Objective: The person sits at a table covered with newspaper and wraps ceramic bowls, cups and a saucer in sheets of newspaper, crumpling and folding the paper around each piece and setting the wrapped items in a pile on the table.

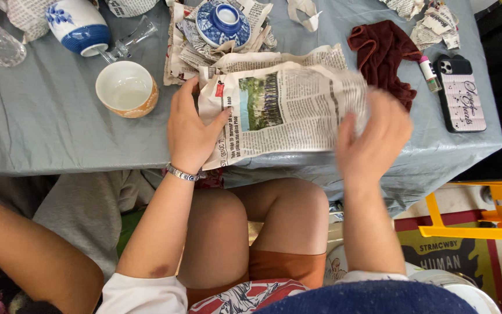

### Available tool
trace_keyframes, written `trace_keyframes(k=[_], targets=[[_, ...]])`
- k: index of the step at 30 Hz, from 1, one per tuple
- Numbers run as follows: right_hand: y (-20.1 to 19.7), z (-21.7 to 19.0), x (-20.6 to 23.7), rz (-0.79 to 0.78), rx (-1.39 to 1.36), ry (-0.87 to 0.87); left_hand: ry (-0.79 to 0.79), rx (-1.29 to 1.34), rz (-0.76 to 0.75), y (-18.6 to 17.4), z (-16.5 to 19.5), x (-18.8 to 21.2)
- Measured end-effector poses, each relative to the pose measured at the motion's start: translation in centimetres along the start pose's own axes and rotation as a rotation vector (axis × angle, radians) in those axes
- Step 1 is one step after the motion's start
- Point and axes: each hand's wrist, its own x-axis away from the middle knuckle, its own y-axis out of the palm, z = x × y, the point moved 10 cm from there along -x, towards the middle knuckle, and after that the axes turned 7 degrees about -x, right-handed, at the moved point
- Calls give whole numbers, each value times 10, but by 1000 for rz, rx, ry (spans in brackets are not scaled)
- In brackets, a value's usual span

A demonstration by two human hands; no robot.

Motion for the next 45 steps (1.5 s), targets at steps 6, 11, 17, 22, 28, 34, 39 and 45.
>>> trace_keyframes(k=[6, 11, 17, 22, 28, 34, 39, 45], targets=[[43, -107, 40, -436, -207, -251, -117, 157, -201, 13, -8, 5], [58, -92, 46, -409, -268, -221, -235, 651, -399, 20, -17, 14], [55, -85, 51, -672, -464, -337, 33, 206, -376, 19, -4, 17], [63, -69, 26, -831, -652, 39, -80, 732, -445, 25, -10, 25], [60, -102, -25, -411, -479, -150, 35, 638, -677, 34, -9, 34], [72, -120, -24, -431, -554, -268, 5, 876, -618, 29, -13, 31], [81, -123, -10, -505, -493, -302, 17, 715, -361, 16, -34, 18], [83, -101, -25, -615, -443, -213, -230, 724, -332, 28, -48, 19]])
